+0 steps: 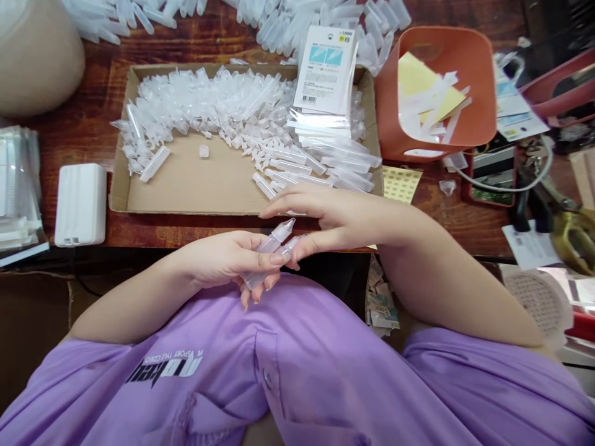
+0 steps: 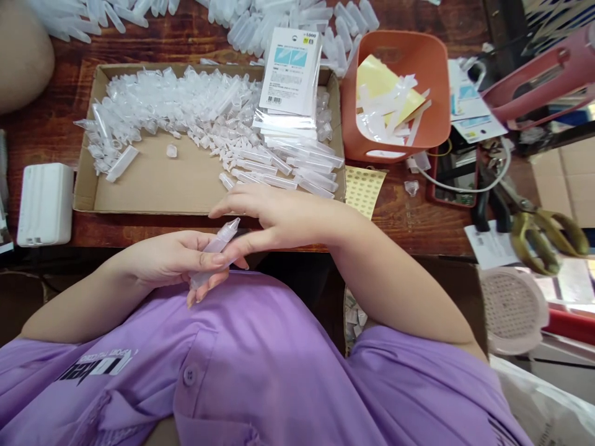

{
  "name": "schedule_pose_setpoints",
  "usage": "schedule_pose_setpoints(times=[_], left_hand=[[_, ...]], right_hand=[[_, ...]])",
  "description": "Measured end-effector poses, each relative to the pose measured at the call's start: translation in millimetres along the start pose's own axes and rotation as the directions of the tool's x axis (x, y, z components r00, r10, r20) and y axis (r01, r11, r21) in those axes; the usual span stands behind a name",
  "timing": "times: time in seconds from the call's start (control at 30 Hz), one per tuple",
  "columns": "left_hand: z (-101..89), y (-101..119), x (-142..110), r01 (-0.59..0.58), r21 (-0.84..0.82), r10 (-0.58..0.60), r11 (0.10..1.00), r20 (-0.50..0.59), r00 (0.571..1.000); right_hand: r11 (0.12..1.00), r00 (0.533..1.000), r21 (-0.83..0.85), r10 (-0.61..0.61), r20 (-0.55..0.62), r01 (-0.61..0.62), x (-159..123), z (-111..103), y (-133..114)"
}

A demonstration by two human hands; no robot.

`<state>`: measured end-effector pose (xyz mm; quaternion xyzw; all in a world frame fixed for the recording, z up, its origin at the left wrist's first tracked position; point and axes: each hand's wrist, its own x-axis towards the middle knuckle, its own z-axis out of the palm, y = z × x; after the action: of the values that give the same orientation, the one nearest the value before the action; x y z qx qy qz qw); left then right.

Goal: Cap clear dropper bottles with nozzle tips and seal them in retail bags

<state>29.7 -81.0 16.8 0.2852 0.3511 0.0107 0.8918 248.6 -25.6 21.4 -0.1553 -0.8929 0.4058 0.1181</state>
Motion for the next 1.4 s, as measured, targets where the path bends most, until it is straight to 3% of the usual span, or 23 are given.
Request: schedule_pose_setpoints(times=[0.13,0.3,0.37,0.4,0.43,0.47,0.5,0.53,0.57,0.6,0.63,0.7,0.73,0.8,1.0,1.13,1.17,1.2,1.27,1.3,1.33,1.37,1.4], left_hand=[[4.4,1.9,3.3,0.01,0.03,-0.01,1.0,0.002,1.0],[12.8,3.6,9.5,0.027,0.048,-0.024,0.998,-0.06,0.998],[15.1,7.9,10.7,-0.029,0.015,0.03,0.999,-0.055,0.998],[16.0,11.2,11.1,-0.075,-0.025,0.074,0.997,-0.055,0.996],[16.8,15.2,11.6,-0.129,-0.079,0.124,0.989,-0.063,0.99],[17.7,19.6,12.3,-0.179,-0.136,0.169,0.974,-0.083,0.982],[18.6,24.1,13.2,-0.221,-0.187,0.202,0.957,-0.116,0.973],[19.8,28.7,14.3,-0.251,-0.226,0.219,0.941,-0.156,0.963],[21.2,32.9,15.9,-0.276,-0.25,0.229,0.928,-0.2,0.953],[22.9,36.6,17.8,-0.299,-0.261,0.236,0.918,-0.248,0.94],[24.8,39.6,20.1,-0.322,-0.263,0.241,0.91,-0.298,0.924],[29.5,43.2,26.2,-0.383,-0.241,0.269,0.892,-0.398,0.877],[32.2,43.8,29.8,-0.42,-0.218,0.296,0.881,-0.438,0.849],[38.1,42.5,37.4,-0.466,-0.147,0.349,0.873,-0.479,0.805],[54.0,37.6,52.1,-0.311,0.166,0.35,0.936,-0.323,0.879],[43.5,70.0,59.7,-0.193,0.511,0.3,0.838,-0.135,0.944],[35.9,85.2,64.1,-0.195,0.625,0.351,0.756,-0.137,0.926],[26.3,102.5,69.8,-0.197,0.735,0.488,0.648,-0.202,0.849],[3.4,140.0,85.2,-0.004,0.903,0.767,0.429,-0.362,0.53],[-8.7,158.4,94.2,0.123,0.926,0.844,0.356,-0.375,0.384],[-20.4,175.3,103.5,0.225,0.935,0.896,0.273,-0.333,0.295],[-31.0,190.2,112.5,0.322,0.918,0.906,0.231,-0.323,0.272],[-40.1,202.7,120.9,0.388,0.896,0.894,0.215,-0.341,0.292]], right_hand=[[0.992,0.996,-0.092,-0.084,-0.021,0.082,-4.0,-2.9,-2.6],[0.995,1.0,-0.092,0.027,0.006,-0.026,-5.0,0.0,-2.7],[0.998,0.996,-0.034,0.057,-0.065,-0.059,-7.7,3.1,-0.9],[0.996,0.98,0.012,0.089,-0.179,-0.089,-9.9,5.6,-0.1],[0.989,0.924,0.087,0.144,-0.355,-0.121,-12.6,8.9,0.4],[0.972,0.796,0.195,0.22,-0.563,-0.131,-15.9,13.0,0.6],[0.942,0.601,0.321,0.314,-0.735,-0.1,-19.7,17.9,0.3],[0.894,0.404,0.446,0.42,-0.813,-0.032,-23.8,23.4,-0.4],[0.831,0.275,0.555,0.524,-0.807,0.047,-28.0,29.5,-1.6],[0.757,0.243,0.646,0.61,-0.754,0.103,-32.0,35.9,-3.2],[0.677,0.298,0.728,0.676,-0.674,0.111,-35.5,42.4,-5.2],[0.526,0.491,0.851,0.74,-0.46,0.005,-40.0,54.5,-10.2],[0.474,0.558,0.879,0.743,-0.368,-0.052,-40.6,59.5,-12.9],[0.426,0.63,0.9,0.724,-0.28,-0.089,-38.4,66.8,-17.8],[0.435,0.684,0.9,0.661,-0.309,-0.014,-27.0,72.5,-19.8],[0.395,0.665,0.911,0.649,-0.37,0.121,-34.7,71.2,-16.2],[0.368,0.647,0.92,0.67,-0.363,0.136,-38.4,70.9,-15.6],[0.338,0.626,0.93,0.696,-0.351,0.146,-42.2,70.7,-15.2],[0.293,0.576,0.944,0.75,-0.326,0.153,-50.0,72.0,-14.3],[0.282,0.552,0.946,0.769,-0.322,0.159,-53.6,73.6,-13.7],[0.274,0.533,0.947,0.783,-0.32,0.166,-56.8,75.6,-12.9],[0.268,0.518,0.947,0.793,-0.321,0.176,-59.5,78.0,-11.9],[0.264,0.51,0.947,0.797,-0.322,0.186,-61.9,80.5,-10.8]])
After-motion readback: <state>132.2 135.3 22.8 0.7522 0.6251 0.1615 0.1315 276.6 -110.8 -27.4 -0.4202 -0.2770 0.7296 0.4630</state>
